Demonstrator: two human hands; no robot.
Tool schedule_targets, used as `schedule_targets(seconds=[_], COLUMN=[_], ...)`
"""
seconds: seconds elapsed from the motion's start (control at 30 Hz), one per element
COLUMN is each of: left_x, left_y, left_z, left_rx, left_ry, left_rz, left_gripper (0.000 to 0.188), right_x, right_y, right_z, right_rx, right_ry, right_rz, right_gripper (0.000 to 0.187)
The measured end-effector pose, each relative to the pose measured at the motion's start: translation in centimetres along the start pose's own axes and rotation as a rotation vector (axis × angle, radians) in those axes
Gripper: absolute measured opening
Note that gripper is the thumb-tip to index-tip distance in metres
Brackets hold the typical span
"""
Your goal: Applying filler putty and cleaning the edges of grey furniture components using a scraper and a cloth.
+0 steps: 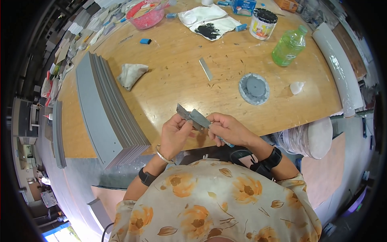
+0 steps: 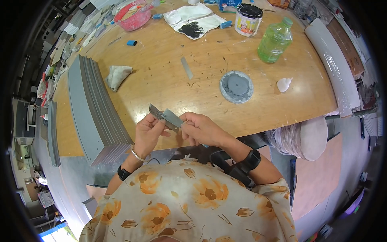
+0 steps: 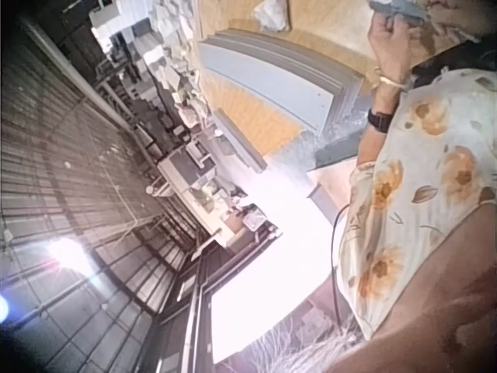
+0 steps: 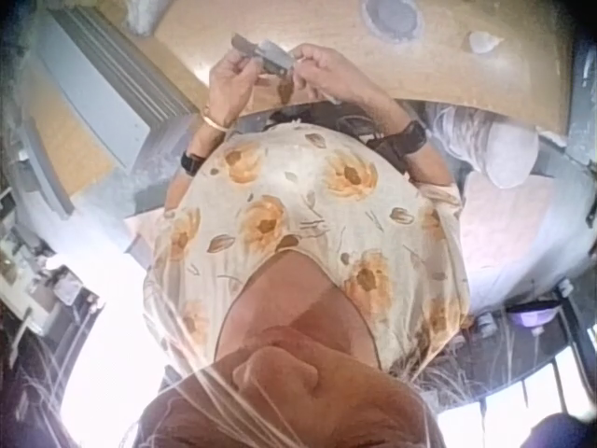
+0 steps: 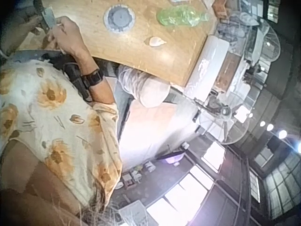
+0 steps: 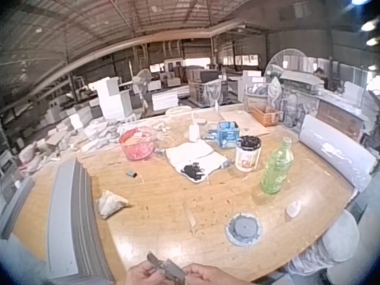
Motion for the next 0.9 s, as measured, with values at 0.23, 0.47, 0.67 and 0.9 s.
schedule_targets(seconds=[0.23,0.47,0.67,0.9], left_x=[0.2,0.2,-0.1,-0.1], left_y=[0.2,0.0,0.2,0.6], left_z=[-0.3,-0.7,-1.7,-2.5], left_rx=[0.041,-0.042,0.041,0.06], left_ry=[0.059,0.0,0.047,0.08], left_rz=[0.068,0.085,0.043,0.066], left_gripper=[0.018,0.026,0.031,0.03], right_x=[-0.1,0.1,1.0,0.9], right_y=[0.2,0.5,1.8,0.7], right_z=[-0.1,1.7,1.3,2.0], right_rx=[0.064,-0.058,-0.239,-0.292], right_ry=[0.007,-0.257,-0.375,-0.436], right_rz=[0.017,0.015,0.098,0.062], right_gripper=[0.022,0.025,0.024,0.021])
Point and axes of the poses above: each hand's wrist, its own x-axis towards the middle knuckle, its own z-axis out of the back of the hand, y = z × x, the point moved 7 cm from there along x, towards the middle knuckle, and after that the axes turned 10 degrees about -z, right-handed, at the moved point
